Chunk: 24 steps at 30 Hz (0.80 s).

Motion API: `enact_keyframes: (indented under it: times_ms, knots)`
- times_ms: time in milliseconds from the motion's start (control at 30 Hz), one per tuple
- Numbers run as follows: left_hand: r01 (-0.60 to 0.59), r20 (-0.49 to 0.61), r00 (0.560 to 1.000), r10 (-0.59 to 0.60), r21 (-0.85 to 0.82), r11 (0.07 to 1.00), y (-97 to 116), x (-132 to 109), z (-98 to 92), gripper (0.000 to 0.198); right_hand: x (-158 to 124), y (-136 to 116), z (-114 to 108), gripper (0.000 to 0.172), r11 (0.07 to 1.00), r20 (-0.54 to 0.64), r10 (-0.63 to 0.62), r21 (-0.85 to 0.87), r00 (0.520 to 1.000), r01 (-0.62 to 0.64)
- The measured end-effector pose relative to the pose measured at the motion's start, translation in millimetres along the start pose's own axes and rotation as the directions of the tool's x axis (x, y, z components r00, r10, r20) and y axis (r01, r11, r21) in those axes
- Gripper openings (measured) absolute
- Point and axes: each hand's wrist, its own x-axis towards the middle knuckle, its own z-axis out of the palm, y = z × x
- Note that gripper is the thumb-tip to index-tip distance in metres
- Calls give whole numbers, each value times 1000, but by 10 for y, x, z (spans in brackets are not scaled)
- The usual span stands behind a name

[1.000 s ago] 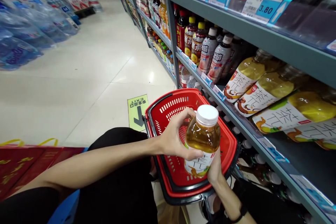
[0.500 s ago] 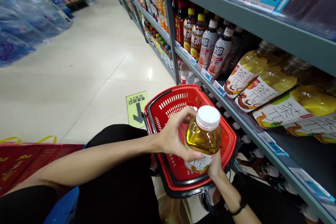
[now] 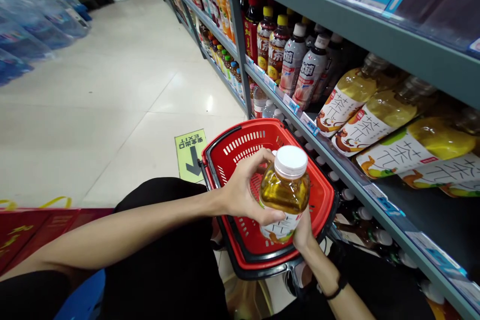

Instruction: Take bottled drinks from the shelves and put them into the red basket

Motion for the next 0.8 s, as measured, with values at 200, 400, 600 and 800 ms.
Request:
enact_keyframes:
  times_ms: [200, 400, 600, 800]
  knots:
    - [29, 16, 999, -28, -45, 999, -7, 10, -6, 63, -31, -89, 81, 61, 998, 13, 42, -49, 999, -42]
    - [178, 41, 984, -174, -127, 976, -19, 9, 7, 59, -26, -156, 142, 51, 997, 4, 50, -56, 999, -50]
    - [447, 117, 895, -431, -253, 858, -194, 194, -95, 61, -61, -252, 234, 54, 968, 80, 249, 5, 965, -250]
    - [667, 324, 714, -621, -45, 743, -469, 445, -343, 48, 63, -170, 190, 47, 936, 10, 348, -52, 937, -347]
